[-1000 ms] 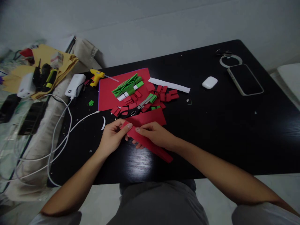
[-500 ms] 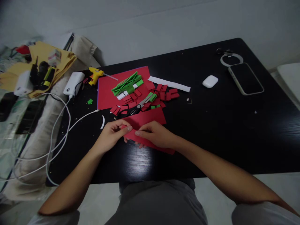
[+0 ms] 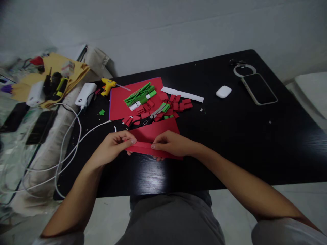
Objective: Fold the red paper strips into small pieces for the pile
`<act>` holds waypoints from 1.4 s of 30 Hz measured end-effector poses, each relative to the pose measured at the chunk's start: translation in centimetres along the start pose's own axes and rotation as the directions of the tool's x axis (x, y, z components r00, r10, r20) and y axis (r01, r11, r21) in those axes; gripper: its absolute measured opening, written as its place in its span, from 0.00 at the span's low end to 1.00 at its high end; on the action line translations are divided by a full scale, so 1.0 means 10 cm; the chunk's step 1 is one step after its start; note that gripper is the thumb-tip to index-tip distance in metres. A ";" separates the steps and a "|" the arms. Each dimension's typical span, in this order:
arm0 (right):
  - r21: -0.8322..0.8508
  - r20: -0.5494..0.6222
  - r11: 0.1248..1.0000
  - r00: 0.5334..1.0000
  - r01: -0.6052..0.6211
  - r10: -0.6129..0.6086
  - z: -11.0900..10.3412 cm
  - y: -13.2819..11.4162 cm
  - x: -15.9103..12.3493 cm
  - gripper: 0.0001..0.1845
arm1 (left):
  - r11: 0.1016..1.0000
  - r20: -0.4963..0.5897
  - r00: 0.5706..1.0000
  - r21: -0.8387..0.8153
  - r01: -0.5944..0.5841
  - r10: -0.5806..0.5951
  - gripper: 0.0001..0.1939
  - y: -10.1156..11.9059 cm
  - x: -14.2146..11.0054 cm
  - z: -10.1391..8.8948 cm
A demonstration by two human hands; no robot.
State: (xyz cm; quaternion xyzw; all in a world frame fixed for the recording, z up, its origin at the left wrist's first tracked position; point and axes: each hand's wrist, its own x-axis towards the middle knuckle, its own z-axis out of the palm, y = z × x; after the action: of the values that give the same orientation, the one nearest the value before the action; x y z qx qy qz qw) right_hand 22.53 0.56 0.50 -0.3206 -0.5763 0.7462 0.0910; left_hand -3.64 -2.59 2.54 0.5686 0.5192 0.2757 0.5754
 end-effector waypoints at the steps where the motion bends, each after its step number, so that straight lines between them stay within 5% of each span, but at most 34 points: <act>1: -0.033 -0.004 0.999 1.000 0.002 -0.002 0.01 -0.02 -0.02 0.19 | 0.999 0.009 1.000 0.040 -0.002 0.001 0.11 0.01 -0.04 -0.01; 8: -0.317 -0.008 0.948 1.000 0.009 -0.012 0.22 -0.08 -0.06 0.15 | 0.871 0.181 0.977 0.456 -0.182 0.110 0.12 0.05 -0.25 0.12; 11: -0.371 -0.007 0.928 1.000 0.016 -0.020 0.29 -0.07 -0.09 0.13 | 0.853 0.236 0.967 0.480 -0.204 0.099 0.15 0.04 -0.29 0.21; 18: -0.442 -0.024 0.897 1.000 -0.029 0.020 0.22 0.01 -0.23 0.12 | 0.854 0.159 0.985 0.501 -0.140 0.068 0.16 -0.08 -0.40 0.17; 21: -0.666 -0.150 0.746 0.978 0.007 -0.143 0.23 0.09 -0.29 0.07 | 0.855 0.108 0.991 0.505 -0.121 0.076 0.14 -0.15 -0.44 0.19; 24: -0.864 -0.248 0.504 0.853 0.021 -0.460 0.32 0.24 -0.33 0.12 | 0.838 0.064 0.991 0.530 -0.130 0.114 0.11 -0.22 -0.47 0.26; 27: -0.940 -0.135 0.323 0.742 0.114 -0.656 0.43 0.41 -0.35 0.18 | 0.799 0.055 0.981 0.574 -0.182 0.184 0.09 -0.29 -0.48 0.32; 29: -0.954 -0.055 0.247 0.713 0.169 -0.699 0.47 0.49 -0.35 0.19 | 0.771 0.065 0.970 0.595 -0.227 0.236 0.09 -0.34 -0.47 0.33; 35: -0.972 0.001 0.173 0.733 0.161 -0.681 0.48 0.56 -0.31 0.16 | 0.570 0.070 0.907 0.758 -0.319 0.415 0.14 -0.43 -0.47 0.34; 39: -0.977 -0.003 0.158 0.738 0.141 -0.675 0.49 0.59 -0.30 0.14 | 0.435 0.044 0.864 0.850 -0.296 0.502 0.19 -0.52 -0.55 0.55; 42: -0.976 -0.011 0.167 0.733 0.141 -0.680 0.50 0.63 -0.30 0.15 | 0.418 0.046 0.846 0.855 -0.308 0.531 0.23 -0.61 -0.63 0.77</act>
State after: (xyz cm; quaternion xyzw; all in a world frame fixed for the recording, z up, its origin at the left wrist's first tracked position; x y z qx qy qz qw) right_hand 23.43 -6.98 -3.52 -0.2969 -0.9218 0.1084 0.2244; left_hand -0.28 -12.37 -2.81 0.8472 0.4885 0.1934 0.0782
